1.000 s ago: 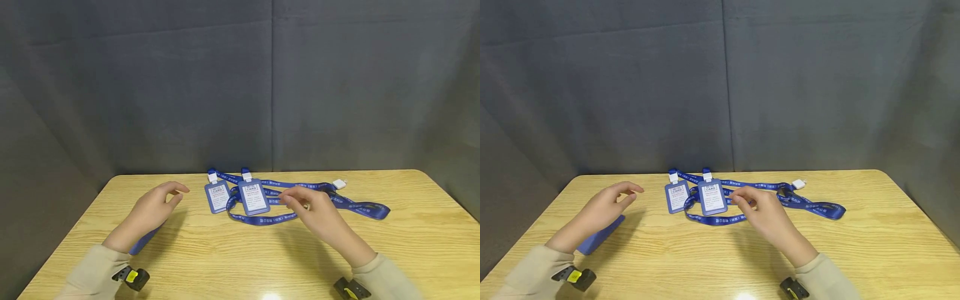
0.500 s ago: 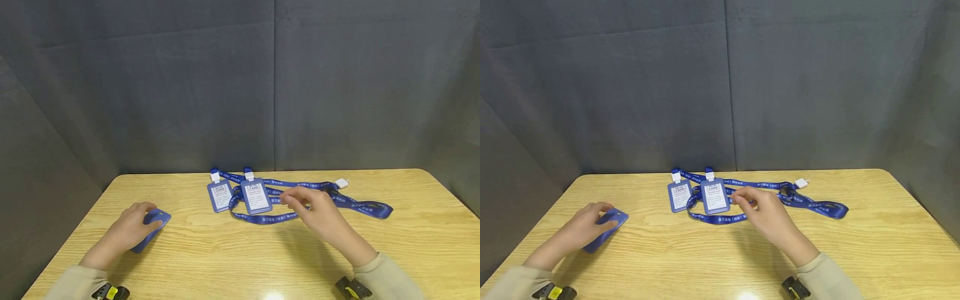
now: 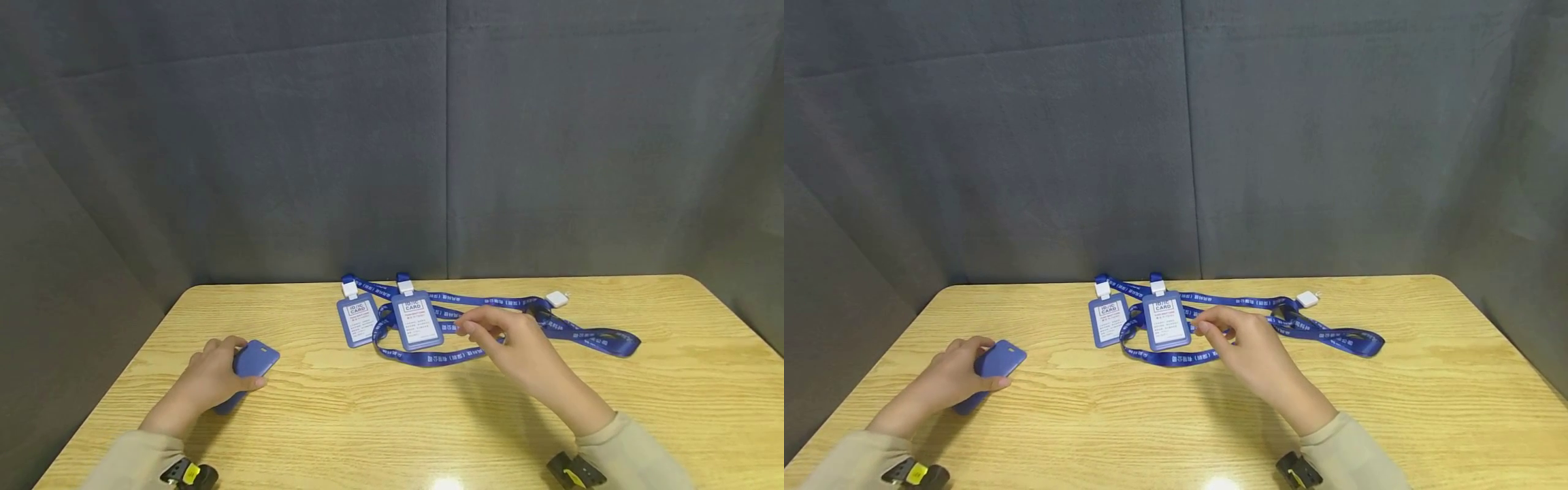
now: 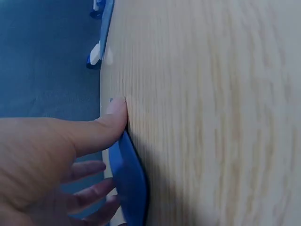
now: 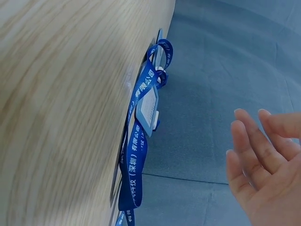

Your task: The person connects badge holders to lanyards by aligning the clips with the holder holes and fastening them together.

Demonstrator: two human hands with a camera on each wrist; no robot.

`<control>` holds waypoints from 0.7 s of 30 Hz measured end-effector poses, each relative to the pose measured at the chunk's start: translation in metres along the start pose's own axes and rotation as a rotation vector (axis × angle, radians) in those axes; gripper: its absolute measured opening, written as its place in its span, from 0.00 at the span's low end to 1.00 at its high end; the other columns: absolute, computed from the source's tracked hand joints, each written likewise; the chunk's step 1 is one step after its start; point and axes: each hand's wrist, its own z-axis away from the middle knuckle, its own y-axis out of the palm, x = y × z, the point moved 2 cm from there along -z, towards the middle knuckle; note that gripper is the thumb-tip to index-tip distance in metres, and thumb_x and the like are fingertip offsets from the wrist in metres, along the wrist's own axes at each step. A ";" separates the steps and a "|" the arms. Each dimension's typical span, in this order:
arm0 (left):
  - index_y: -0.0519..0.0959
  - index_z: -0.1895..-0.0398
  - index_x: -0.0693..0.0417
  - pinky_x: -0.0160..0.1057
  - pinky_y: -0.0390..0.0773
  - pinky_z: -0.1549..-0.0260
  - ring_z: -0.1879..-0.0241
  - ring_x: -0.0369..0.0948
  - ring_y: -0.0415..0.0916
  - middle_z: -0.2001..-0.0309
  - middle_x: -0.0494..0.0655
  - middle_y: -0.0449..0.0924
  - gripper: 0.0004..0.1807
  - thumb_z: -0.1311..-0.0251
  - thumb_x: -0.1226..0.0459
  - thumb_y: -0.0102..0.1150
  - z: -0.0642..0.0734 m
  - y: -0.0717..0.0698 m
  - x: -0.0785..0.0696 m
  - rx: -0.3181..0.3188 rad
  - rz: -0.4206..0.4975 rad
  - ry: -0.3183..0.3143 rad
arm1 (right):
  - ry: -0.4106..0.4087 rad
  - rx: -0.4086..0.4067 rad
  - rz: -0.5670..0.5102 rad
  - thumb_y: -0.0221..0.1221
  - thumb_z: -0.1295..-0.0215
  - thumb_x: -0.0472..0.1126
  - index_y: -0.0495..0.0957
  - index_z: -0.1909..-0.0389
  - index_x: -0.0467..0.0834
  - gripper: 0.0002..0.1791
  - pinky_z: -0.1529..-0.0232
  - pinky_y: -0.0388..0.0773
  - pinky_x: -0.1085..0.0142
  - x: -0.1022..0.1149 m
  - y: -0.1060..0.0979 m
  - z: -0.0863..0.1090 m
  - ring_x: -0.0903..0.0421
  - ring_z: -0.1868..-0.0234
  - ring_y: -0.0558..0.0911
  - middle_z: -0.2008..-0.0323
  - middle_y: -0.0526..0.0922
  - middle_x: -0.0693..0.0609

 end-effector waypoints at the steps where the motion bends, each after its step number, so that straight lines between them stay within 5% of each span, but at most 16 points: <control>1: 0.65 0.36 0.74 0.63 0.74 0.59 0.53 0.68 0.69 0.47 0.76 0.67 0.46 0.47 0.48 0.73 0.001 0.001 -0.002 -0.005 -0.029 0.021 | -0.007 0.000 0.000 0.55 0.26 0.37 0.84 0.55 0.47 0.09 0.58 0.80 0.57 0.000 0.000 0.000 0.58 0.59 0.83 0.59 0.86 0.57; 9: 0.70 0.39 0.73 0.61 0.79 0.64 0.57 0.66 0.74 0.51 0.70 0.72 0.32 0.35 0.56 0.64 0.012 0.009 -0.013 -0.028 -0.291 0.206 | -0.026 0.012 -0.002 0.56 0.26 0.37 0.85 0.57 0.48 0.09 0.56 0.79 0.59 0.001 0.003 0.000 0.60 0.58 0.82 0.59 0.86 0.58; 21: 0.72 0.44 0.76 0.54 0.81 0.65 0.65 0.58 0.81 0.57 0.67 0.78 0.23 0.38 0.67 0.61 0.016 0.009 -0.018 -0.115 -0.366 0.309 | -0.012 0.043 0.024 0.56 0.26 0.38 0.85 0.56 0.48 0.08 0.66 0.77 0.65 0.003 0.004 0.001 0.60 0.64 0.80 0.60 0.86 0.55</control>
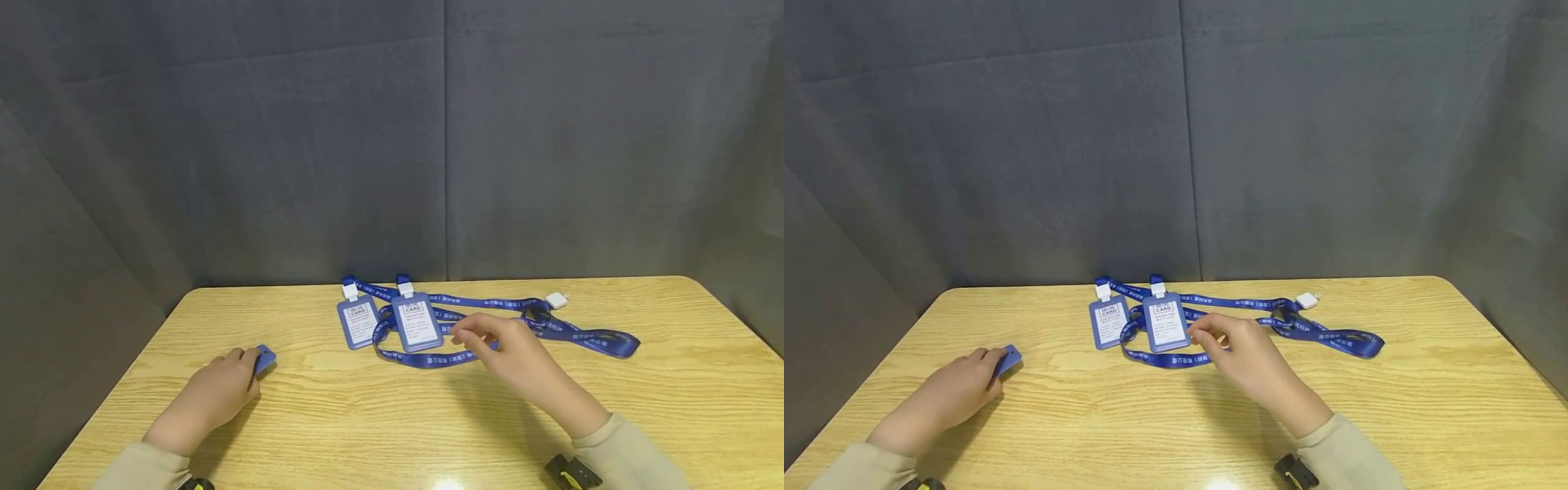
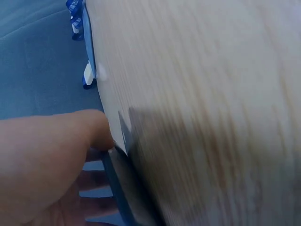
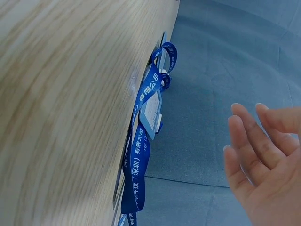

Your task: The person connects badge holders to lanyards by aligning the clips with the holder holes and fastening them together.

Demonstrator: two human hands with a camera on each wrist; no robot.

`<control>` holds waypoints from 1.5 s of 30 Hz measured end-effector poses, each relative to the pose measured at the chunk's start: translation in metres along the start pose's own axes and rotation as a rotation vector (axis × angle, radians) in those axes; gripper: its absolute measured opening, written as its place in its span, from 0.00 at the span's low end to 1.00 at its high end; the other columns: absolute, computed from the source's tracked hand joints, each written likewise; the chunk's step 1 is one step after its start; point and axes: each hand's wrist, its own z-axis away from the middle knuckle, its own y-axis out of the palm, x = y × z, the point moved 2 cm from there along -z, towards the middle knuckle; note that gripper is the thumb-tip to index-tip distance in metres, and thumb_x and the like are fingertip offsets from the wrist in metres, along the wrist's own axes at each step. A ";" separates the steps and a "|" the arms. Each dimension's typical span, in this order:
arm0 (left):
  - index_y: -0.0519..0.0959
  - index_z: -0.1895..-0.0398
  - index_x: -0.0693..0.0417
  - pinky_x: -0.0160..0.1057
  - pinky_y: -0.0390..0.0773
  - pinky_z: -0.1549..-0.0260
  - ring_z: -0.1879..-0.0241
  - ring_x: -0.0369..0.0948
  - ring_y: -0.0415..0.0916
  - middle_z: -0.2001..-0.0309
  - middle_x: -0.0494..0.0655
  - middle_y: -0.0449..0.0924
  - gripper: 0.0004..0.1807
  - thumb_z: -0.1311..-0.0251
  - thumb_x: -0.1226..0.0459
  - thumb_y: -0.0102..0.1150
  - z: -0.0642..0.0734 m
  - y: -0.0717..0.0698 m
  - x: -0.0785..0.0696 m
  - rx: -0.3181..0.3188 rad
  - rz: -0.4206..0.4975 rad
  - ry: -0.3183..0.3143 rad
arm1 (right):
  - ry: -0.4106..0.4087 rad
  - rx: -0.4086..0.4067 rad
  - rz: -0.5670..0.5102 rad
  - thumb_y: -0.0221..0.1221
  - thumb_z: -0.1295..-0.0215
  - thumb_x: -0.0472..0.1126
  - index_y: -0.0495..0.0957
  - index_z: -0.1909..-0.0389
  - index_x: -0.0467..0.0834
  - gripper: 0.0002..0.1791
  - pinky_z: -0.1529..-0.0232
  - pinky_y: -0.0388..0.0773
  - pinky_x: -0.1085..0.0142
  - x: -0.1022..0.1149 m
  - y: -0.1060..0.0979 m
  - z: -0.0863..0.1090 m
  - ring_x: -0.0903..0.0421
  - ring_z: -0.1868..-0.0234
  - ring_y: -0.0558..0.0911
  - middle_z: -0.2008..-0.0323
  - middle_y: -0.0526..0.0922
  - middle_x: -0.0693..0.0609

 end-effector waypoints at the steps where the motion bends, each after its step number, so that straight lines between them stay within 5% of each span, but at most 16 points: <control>1: 0.71 0.45 0.77 0.52 0.81 0.68 0.67 0.57 0.80 0.58 0.67 0.78 0.22 0.38 0.69 0.61 0.000 0.000 -0.001 0.001 -0.002 0.002 | -0.002 -0.001 0.001 0.56 0.26 0.38 0.85 0.56 0.48 0.08 0.66 0.77 0.65 0.000 0.000 0.000 0.60 0.64 0.80 0.61 0.86 0.56; 11: 0.69 0.47 0.73 0.44 0.77 0.77 0.71 0.50 0.78 0.60 0.62 0.77 0.18 0.36 0.72 0.60 -0.003 0.000 0.003 0.010 0.012 -0.021 | -0.010 0.011 0.027 0.56 0.26 0.38 0.84 0.56 0.49 0.09 0.64 0.78 0.64 -0.002 -0.001 -0.001 0.60 0.64 0.80 0.60 0.86 0.56; 18: 0.74 0.46 0.68 0.51 0.76 0.83 0.68 0.58 0.83 0.57 0.64 0.81 0.14 0.27 0.65 0.52 -0.010 -0.002 0.006 -0.178 0.096 -0.166 | -0.002 0.014 0.026 0.56 0.26 0.38 0.84 0.56 0.49 0.09 0.64 0.78 0.64 -0.002 -0.002 -0.002 0.58 0.63 0.81 0.61 0.86 0.59; 23: 0.74 0.45 0.69 0.55 0.76 0.78 0.68 0.57 0.82 0.57 0.65 0.82 0.16 0.24 0.64 0.46 -0.021 -0.012 -0.007 -0.214 0.204 -0.250 | -0.003 0.015 0.021 0.56 0.26 0.39 0.84 0.56 0.49 0.09 0.62 0.78 0.63 -0.002 -0.001 -0.003 0.57 0.62 0.82 0.61 0.86 0.60; 33: 0.68 0.35 0.67 0.43 0.73 0.75 0.72 0.46 0.76 0.63 0.59 0.81 0.23 0.21 0.59 0.38 -0.052 -0.027 -0.058 -0.200 0.634 -0.330 | -0.013 0.008 0.025 0.56 0.27 0.37 0.84 0.56 0.49 0.09 0.62 0.79 0.62 -0.003 -0.003 -0.001 0.60 0.61 0.81 0.59 0.86 0.59; 41: 0.68 0.35 0.71 0.43 0.75 0.59 0.62 0.46 0.74 0.60 0.57 0.77 0.25 0.22 0.59 0.38 -0.065 -0.009 -0.080 -0.119 1.053 -0.355 | -0.023 -0.020 0.027 0.57 0.28 0.37 0.85 0.57 0.48 0.08 0.60 0.79 0.61 -0.005 -0.005 -0.002 0.60 0.61 0.82 0.58 0.87 0.55; 45: 0.69 0.36 0.71 0.40 0.75 0.62 0.66 0.42 0.75 0.64 0.53 0.78 0.25 0.23 0.59 0.39 -0.066 0.002 -0.086 -0.054 1.209 -0.393 | -0.017 -0.037 0.044 0.58 0.28 0.38 0.85 0.56 0.48 0.08 0.62 0.79 0.61 -0.007 -0.009 -0.002 0.59 0.62 0.81 0.58 0.86 0.56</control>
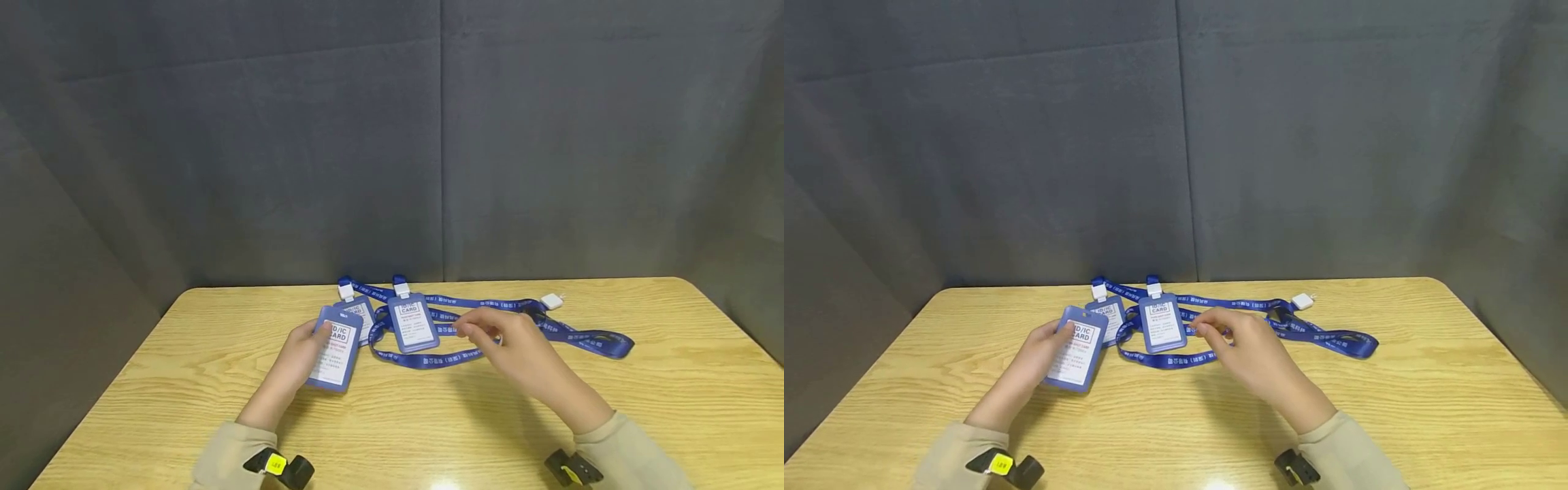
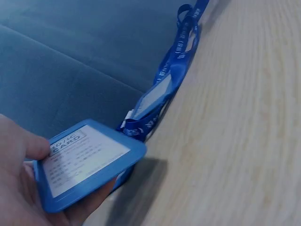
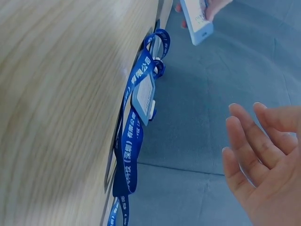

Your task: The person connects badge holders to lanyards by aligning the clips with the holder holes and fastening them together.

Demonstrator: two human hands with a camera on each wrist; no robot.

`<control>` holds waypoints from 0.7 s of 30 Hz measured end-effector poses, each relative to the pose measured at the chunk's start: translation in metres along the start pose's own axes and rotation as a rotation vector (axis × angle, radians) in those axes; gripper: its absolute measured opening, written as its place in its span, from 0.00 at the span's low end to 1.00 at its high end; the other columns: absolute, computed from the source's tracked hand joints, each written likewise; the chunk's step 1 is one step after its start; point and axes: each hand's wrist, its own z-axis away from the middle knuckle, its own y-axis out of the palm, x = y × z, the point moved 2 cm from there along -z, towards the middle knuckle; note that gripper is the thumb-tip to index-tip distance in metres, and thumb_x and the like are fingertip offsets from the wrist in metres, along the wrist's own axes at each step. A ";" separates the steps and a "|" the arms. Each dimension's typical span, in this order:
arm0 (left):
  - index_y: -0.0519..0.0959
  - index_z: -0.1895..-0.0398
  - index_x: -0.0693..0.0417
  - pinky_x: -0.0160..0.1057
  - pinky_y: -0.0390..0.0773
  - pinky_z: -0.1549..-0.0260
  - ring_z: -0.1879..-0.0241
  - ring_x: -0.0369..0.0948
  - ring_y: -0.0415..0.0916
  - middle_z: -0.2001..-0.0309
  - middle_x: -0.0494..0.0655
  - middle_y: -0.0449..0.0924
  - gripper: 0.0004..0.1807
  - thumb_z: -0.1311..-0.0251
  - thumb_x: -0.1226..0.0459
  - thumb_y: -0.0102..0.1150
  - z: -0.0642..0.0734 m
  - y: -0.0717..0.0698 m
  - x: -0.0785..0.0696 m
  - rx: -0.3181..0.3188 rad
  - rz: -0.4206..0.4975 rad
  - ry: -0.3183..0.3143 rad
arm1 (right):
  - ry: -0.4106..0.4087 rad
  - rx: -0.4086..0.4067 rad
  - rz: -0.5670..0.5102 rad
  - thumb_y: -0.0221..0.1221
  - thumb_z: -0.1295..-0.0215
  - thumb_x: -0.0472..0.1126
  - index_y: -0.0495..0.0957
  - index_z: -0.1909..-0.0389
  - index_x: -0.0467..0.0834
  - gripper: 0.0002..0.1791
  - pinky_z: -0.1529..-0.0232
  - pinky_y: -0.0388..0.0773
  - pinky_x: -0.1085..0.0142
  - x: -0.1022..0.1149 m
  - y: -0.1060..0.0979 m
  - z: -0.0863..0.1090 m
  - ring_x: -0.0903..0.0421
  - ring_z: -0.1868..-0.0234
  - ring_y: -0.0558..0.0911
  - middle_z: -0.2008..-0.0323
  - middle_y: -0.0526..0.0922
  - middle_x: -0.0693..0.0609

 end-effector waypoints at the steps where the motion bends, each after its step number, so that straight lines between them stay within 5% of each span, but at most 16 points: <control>1: 0.69 0.36 0.71 0.39 0.75 0.65 0.69 0.41 0.74 0.66 0.51 0.78 0.25 0.23 0.59 0.40 0.000 0.001 0.001 0.014 0.030 -0.021 | 0.000 -0.003 0.003 0.57 0.27 0.38 0.85 0.56 0.48 0.08 0.62 0.79 0.60 0.000 -0.001 0.000 0.59 0.61 0.81 0.58 0.86 0.57; 7: 0.65 0.33 0.72 0.36 0.75 0.69 0.72 0.37 0.74 0.71 0.45 0.76 0.28 0.24 0.58 0.41 0.004 0.006 0.006 0.090 0.170 -0.092 | 0.005 -0.028 0.028 0.56 0.26 0.38 0.84 0.55 0.48 0.09 0.58 0.80 0.55 -0.005 -0.012 -0.001 0.55 0.59 0.84 0.59 0.87 0.57; 15: 0.64 0.34 0.73 0.35 0.80 0.69 0.70 0.37 0.79 0.66 0.48 0.80 0.30 0.24 0.55 0.36 0.008 0.006 0.010 0.173 0.314 -0.165 | 0.023 -0.068 0.061 0.55 0.25 0.41 0.84 0.53 0.45 0.10 0.67 0.78 0.63 -0.024 -0.029 -0.003 0.55 0.65 0.82 0.59 0.87 0.52; 21: 0.63 0.34 0.71 0.40 0.83 0.64 0.66 0.38 0.82 0.62 0.48 0.82 0.29 0.23 0.54 0.34 0.008 0.001 0.013 0.202 0.405 -0.189 | 0.111 -0.058 0.074 0.52 0.23 0.42 0.82 0.49 0.43 0.13 0.59 0.79 0.54 -0.046 -0.041 -0.001 0.49 0.56 0.83 0.55 0.86 0.48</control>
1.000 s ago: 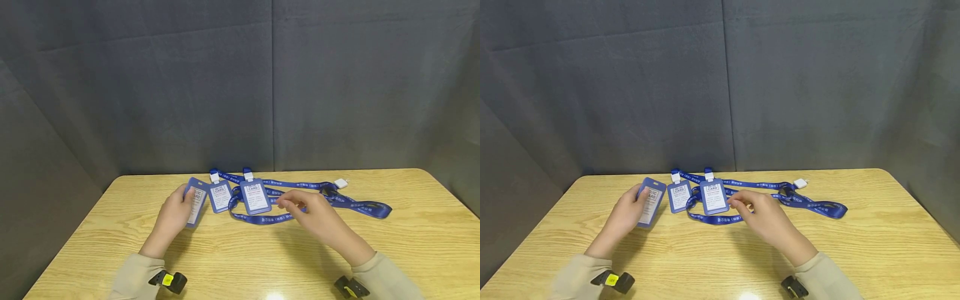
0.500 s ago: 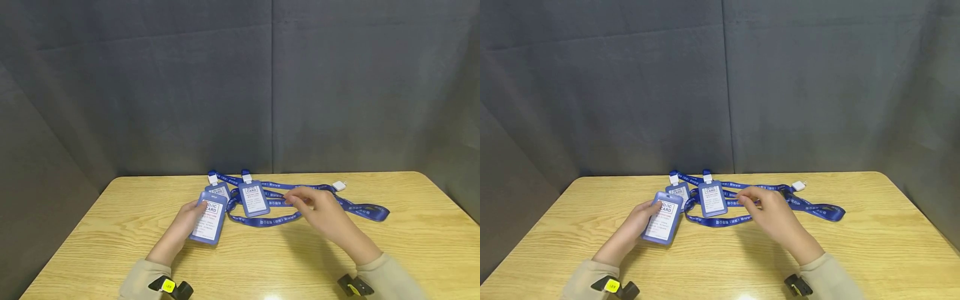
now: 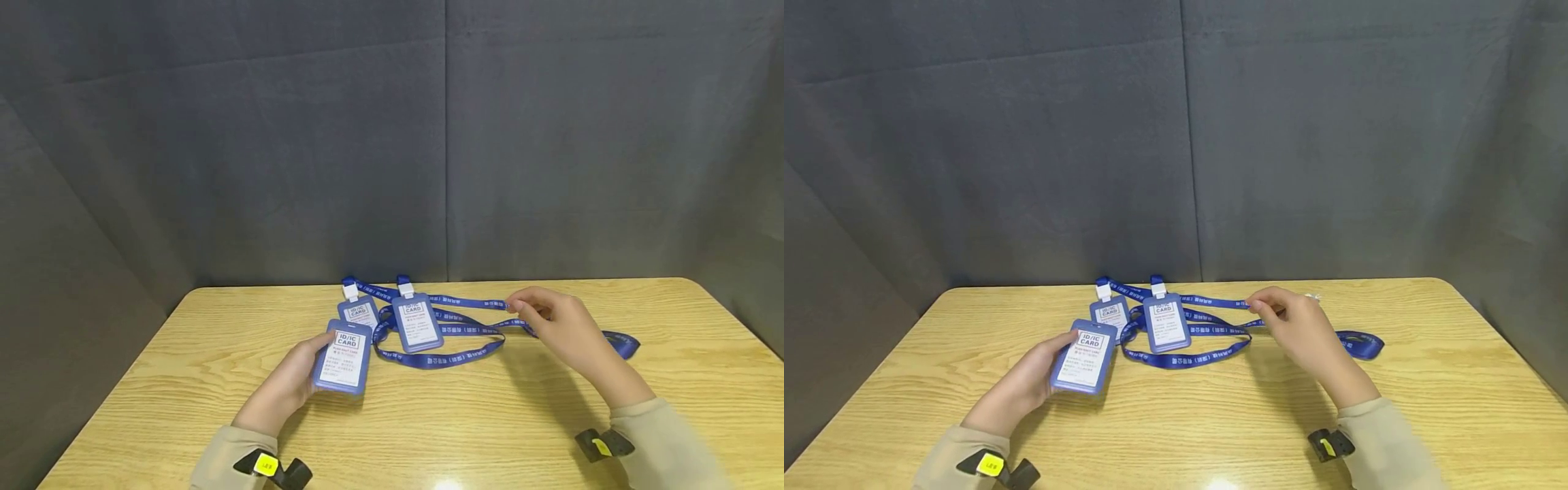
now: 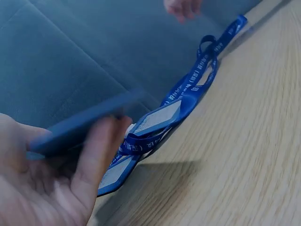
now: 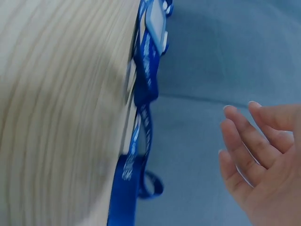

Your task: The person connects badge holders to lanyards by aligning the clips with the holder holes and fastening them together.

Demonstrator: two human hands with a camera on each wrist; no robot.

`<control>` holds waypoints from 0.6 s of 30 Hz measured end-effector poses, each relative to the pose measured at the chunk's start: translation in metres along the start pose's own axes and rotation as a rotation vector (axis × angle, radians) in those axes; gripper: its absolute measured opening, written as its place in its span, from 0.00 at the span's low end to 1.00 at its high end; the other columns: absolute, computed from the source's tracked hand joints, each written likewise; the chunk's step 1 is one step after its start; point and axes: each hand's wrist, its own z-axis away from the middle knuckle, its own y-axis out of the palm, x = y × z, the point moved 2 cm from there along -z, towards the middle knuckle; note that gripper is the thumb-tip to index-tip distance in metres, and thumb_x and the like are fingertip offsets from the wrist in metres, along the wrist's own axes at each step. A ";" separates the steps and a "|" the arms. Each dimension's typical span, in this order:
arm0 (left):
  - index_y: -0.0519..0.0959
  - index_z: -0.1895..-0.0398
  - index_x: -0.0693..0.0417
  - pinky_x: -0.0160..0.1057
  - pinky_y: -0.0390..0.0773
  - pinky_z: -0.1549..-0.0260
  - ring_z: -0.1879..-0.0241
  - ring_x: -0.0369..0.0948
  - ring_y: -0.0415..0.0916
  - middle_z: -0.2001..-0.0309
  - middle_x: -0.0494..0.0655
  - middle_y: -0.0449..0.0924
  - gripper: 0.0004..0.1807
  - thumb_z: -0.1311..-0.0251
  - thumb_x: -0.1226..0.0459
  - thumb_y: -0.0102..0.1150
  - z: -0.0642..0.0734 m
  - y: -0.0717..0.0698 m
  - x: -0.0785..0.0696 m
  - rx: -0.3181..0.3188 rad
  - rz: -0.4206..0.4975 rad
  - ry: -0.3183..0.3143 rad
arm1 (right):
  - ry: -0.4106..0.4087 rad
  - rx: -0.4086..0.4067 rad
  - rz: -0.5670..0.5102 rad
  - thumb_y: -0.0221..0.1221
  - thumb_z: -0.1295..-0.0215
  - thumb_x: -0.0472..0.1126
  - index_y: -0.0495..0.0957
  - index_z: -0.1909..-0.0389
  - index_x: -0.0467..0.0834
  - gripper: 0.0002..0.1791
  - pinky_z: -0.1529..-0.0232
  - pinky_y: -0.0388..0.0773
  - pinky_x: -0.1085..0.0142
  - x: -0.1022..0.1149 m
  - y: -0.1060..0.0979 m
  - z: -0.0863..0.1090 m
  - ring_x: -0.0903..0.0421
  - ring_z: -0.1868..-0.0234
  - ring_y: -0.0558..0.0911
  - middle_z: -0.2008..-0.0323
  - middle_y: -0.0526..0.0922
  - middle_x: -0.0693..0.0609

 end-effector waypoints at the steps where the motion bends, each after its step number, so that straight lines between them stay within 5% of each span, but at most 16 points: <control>1: 0.63 0.33 0.70 0.41 0.83 0.64 0.66 0.38 0.83 0.62 0.48 0.82 0.29 0.22 0.54 0.33 0.000 0.000 0.000 0.008 0.028 -0.006 | 0.015 0.002 0.002 0.51 0.22 0.43 0.82 0.49 0.43 0.14 0.57 0.78 0.52 -0.004 -0.002 0.000 0.48 0.55 0.82 0.54 0.86 0.47; 5: 0.59 0.31 0.67 0.43 0.84 0.63 0.65 0.39 0.84 0.61 0.47 0.83 0.30 0.22 0.52 0.31 -0.002 0.001 0.000 0.039 0.119 -0.019 | 0.061 0.016 0.009 0.49 0.21 0.48 0.81 0.47 0.43 0.18 0.52 0.76 0.47 -0.016 -0.009 -0.001 0.46 0.50 0.80 0.52 0.85 0.45; 11: 0.61 0.30 0.63 0.36 0.83 0.69 0.67 0.36 0.84 0.62 0.44 0.85 0.29 0.23 0.51 0.34 -0.001 0.000 -0.001 -0.041 0.235 -0.058 | 0.089 0.005 0.037 0.48 0.21 0.47 0.81 0.47 0.41 0.18 0.57 0.75 0.51 -0.033 -0.015 -0.004 0.46 0.53 0.79 0.53 0.85 0.45; 18: 0.50 0.23 0.50 0.42 0.80 0.54 0.51 0.46 0.82 0.47 0.52 0.82 0.29 0.20 0.50 0.25 0.004 -0.001 -0.013 0.189 0.584 -0.072 | 0.096 -0.051 0.067 0.48 0.21 0.47 0.81 0.47 0.37 0.20 0.54 0.74 0.44 -0.053 -0.021 -0.009 0.39 0.51 0.80 0.54 0.85 0.40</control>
